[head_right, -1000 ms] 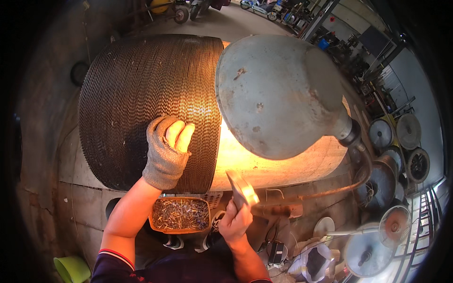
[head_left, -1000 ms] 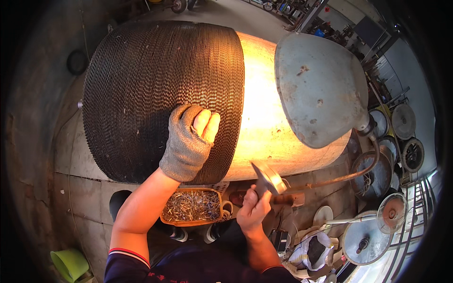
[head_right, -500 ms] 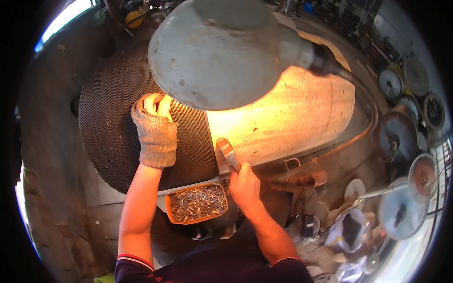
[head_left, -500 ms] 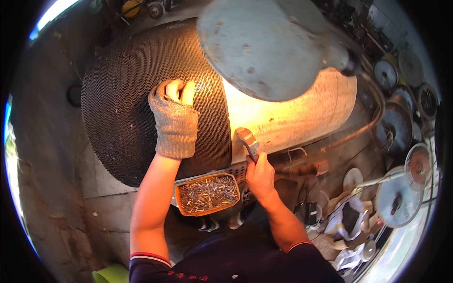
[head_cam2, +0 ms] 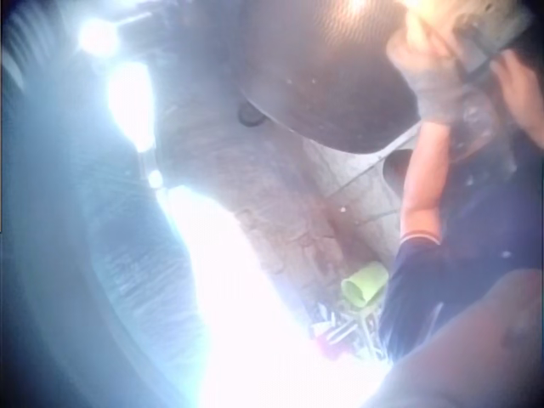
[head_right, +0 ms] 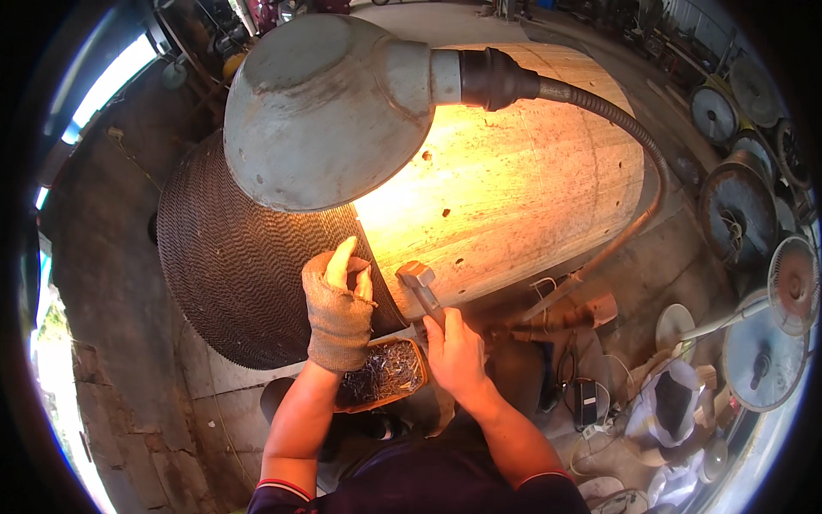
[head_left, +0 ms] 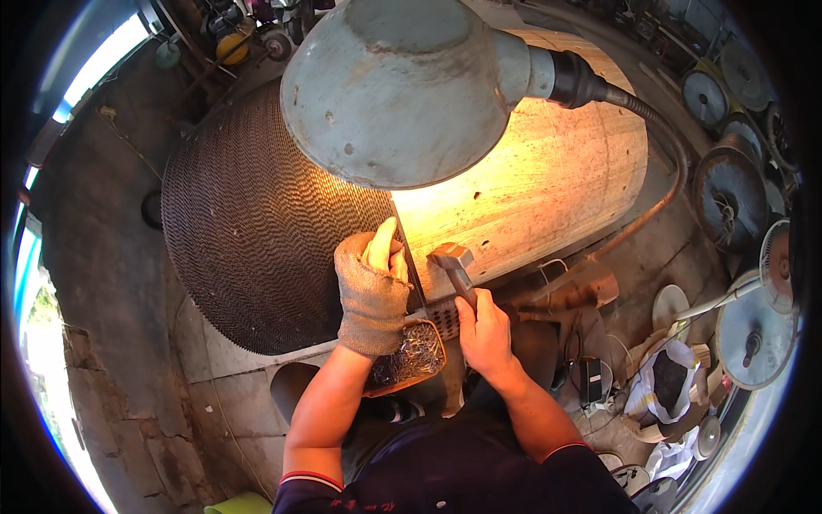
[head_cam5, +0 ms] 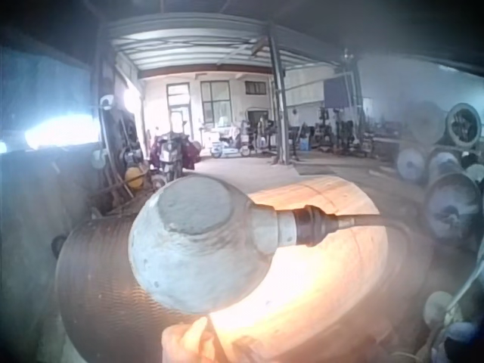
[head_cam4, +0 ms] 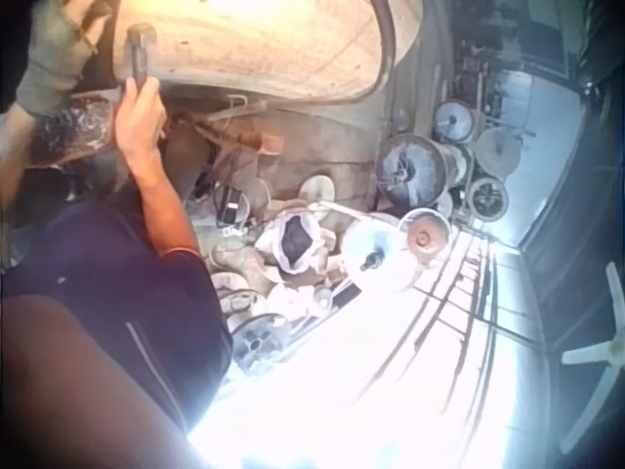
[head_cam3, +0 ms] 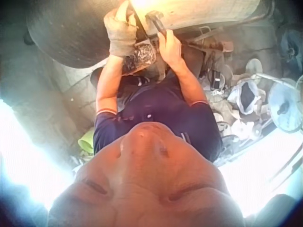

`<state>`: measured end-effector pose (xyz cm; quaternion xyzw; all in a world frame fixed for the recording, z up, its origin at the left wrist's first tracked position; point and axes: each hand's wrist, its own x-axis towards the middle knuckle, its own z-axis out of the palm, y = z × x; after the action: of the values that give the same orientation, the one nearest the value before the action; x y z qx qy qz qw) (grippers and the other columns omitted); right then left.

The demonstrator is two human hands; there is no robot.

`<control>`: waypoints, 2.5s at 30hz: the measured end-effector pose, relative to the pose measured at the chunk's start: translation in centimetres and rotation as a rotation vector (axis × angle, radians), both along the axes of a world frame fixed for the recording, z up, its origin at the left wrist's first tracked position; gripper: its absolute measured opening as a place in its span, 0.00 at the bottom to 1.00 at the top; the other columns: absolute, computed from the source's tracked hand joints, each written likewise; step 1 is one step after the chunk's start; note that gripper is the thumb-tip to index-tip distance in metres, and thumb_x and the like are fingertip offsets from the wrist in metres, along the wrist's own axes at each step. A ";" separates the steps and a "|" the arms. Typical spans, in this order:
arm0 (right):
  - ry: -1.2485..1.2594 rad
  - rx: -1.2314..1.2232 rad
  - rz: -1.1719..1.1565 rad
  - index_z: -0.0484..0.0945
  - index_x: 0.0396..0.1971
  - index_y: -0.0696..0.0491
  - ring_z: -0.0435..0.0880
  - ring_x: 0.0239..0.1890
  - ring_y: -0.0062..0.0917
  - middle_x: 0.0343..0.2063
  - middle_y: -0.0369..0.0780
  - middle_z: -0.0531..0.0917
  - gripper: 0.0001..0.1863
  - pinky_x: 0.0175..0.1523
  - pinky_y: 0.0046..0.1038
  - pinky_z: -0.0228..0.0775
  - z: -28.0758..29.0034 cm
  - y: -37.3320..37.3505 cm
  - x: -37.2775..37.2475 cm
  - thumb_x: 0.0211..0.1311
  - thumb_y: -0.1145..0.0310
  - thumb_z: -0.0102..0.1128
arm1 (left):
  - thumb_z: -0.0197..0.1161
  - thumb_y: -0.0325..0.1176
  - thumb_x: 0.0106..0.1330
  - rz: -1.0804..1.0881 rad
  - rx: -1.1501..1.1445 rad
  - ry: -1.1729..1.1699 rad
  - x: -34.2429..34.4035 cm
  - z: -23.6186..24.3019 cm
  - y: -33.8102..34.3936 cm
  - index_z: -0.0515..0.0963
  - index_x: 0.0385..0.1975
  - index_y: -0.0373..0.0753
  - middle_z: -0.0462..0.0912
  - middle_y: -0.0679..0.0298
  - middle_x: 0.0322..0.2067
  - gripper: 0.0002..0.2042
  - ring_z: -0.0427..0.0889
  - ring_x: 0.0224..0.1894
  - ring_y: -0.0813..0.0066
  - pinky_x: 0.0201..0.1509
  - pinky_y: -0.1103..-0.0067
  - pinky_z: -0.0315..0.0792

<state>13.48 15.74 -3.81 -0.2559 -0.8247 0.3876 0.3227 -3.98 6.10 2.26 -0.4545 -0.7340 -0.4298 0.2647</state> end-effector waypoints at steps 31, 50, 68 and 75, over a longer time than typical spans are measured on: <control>0.302 0.100 0.081 0.74 0.48 0.63 0.78 0.22 0.28 0.22 0.45 0.77 0.11 0.29 0.30 0.70 3.1 0.3 -1.7 0.77 0.70 0.53 | 0.70 0.36 0.60 -0.105 -0.749 -0.157 9.1 -7.2 -7.3 0.81 0.42 0.38 0.80 0.58 0.35 0.13 0.81 0.42 0.52 0.49 0.60 0.71; 0.362 -0.016 0.104 0.72 0.40 0.60 0.71 0.21 0.18 0.23 0.37 0.76 0.14 0.27 0.22 0.64 3.4 -0.2 -1.5 0.80 0.63 0.49 | 0.60 0.36 0.66 -0.032 -1.082 -0.044 8.5 -9.8 -8.4 0.87 0.32 0.45 0.85 0.59 0.31 0.08 0.84 0.40 0.60 0.45 0.62 0.71; -0.040 0.162 -0.012 0.72 0.34 0.60 0.73 0.18 0.27 0.18 0.41 0.75 0.12 0.24 0.31 0.63 2.0 1.1 -4.0 0.77 0.68 0.53 | 0.60 0.40 0.68 -0.206 -0.949 -0.119 8.4 -6.3 -7.3 0.78 0.37 0.43 0.80 0.61 0.33 0.08 0.82 0.40 0.59 0.44 0.64 0.71; 0.584 0.213 0.141 0.74 0.41 0.60 0.75 0.25 0.22 0.31 0.42 0.78 0.09 0.29 0.22 0.67 3.9 0.5 -2.2 0.77 0.68 0.53 | 0.61 0.38 0.63 -0.280 -1.013 -0.109 8.0 -6.4 -7.7 0.79 0.36 0.43 0.79 0.61 0.33 0.08 0.81 0.41 0.60 0.46 0.65 0.70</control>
<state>11.26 16.29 0.06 -0.0407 -0.7489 0.3777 0.5430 4.05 -1.56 -4.12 -0.5962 -0.7945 -0.0753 -0.0869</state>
